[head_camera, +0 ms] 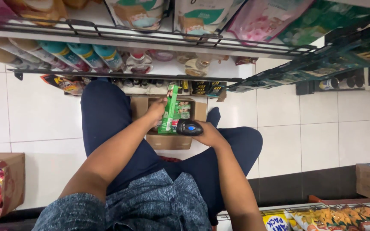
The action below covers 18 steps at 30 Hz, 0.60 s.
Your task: Scanning toothpaste boxes from a shipping carton and placing them onto the retail display shelf.
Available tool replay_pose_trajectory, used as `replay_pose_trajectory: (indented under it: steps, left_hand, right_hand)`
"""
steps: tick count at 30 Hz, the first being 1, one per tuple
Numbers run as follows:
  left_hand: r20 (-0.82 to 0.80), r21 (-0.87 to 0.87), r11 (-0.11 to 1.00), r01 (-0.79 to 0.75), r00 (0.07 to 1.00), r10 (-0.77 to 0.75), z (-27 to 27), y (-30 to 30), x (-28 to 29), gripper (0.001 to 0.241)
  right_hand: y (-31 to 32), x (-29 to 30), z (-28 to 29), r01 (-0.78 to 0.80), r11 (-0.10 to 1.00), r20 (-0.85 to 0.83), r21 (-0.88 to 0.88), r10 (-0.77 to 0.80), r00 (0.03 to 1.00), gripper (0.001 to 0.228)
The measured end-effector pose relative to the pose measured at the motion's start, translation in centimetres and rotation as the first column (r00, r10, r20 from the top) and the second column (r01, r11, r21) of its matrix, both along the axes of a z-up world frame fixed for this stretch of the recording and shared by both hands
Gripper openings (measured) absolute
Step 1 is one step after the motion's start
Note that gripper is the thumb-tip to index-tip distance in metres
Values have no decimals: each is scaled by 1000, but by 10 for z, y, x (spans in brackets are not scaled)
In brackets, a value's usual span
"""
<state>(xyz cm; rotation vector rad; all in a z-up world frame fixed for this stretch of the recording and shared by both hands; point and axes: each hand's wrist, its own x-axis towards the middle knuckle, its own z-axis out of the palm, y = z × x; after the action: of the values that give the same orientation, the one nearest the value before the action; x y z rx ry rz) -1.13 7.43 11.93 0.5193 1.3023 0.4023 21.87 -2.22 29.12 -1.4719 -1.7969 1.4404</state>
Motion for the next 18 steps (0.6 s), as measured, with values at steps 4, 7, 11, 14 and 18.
replay_pose_trajectory:
  steps: [4,7,11,14,18]
  left_hand:
    - [-46,41,998,53,998,-51,-5,-3,-1,53]
    - [15,37,999,16,1000,-17,-19,-1,0,53]
    - [163,73,994,87,982,-98,-21,1,-8,42]
    - [203,45,992,114,972,-121,20,5,-12,42]
    - [436,-20,998,65,899,-50,54,-15,-14,45]
  right_hand:
    - [-3,1,-1,-41,998,45,41,39,998,49]
    - [-6,5,-11,-26,986,5,167,26,1000,50]
    - [-13,32,-70,163,977,199,134,-188,962,51]
    - [-13,46,-78,291,941,197,173,-322,926,53]
    - [-27,51,-86,431,895,24,117,-437,899,46]
